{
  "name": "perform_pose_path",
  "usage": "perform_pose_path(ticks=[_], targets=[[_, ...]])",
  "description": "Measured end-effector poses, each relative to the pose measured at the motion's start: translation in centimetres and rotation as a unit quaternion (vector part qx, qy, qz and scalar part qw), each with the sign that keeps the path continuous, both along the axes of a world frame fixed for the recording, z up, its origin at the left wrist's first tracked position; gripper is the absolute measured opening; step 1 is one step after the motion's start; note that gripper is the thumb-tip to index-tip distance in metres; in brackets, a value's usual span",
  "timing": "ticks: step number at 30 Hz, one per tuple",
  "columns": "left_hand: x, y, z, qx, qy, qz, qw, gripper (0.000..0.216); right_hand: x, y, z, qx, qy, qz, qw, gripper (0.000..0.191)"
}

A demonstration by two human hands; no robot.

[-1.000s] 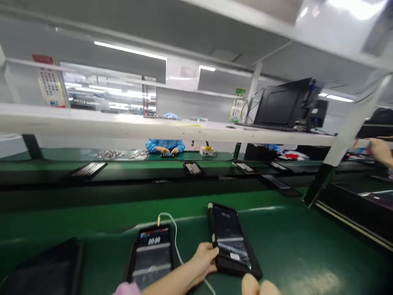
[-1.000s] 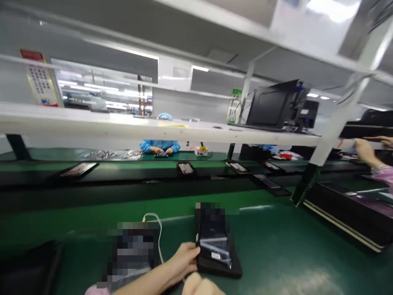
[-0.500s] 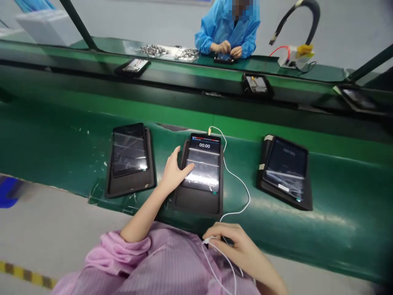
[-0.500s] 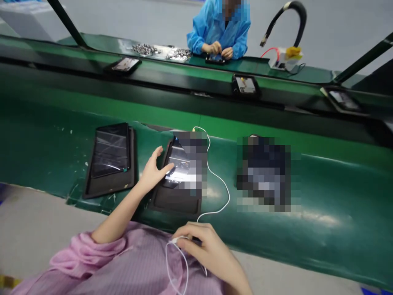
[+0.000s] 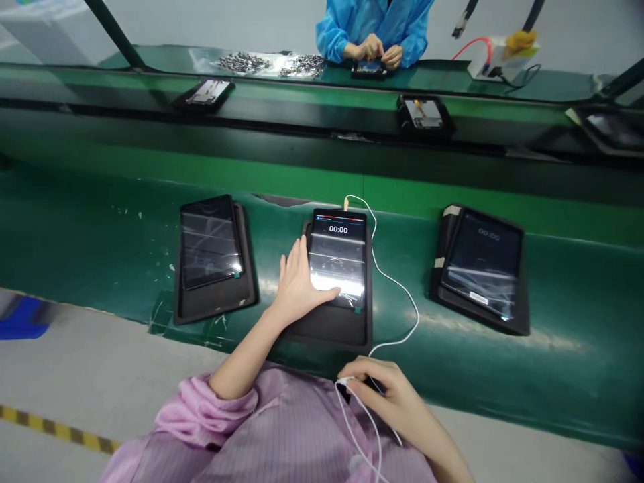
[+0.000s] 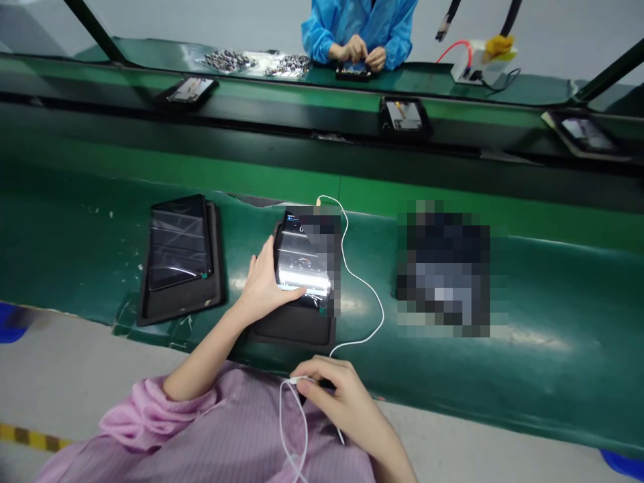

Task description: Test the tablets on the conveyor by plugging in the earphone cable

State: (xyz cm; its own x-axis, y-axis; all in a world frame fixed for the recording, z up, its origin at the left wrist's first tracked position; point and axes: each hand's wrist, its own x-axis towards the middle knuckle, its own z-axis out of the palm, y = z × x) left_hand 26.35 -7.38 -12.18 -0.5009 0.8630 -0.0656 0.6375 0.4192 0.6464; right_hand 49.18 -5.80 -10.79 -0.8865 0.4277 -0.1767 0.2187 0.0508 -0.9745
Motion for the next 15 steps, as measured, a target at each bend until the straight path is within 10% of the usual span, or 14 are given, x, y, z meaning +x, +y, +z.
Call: perform_pose_path(ticks=[15], targets=[[-1.0, -0.7, -0.1, 0.007, -0.094, -0.018, 0.995, 0.102, 0.0, 0.3, 0.3, 0.015, 0.006, -0.007, 1.000, 0.027]])
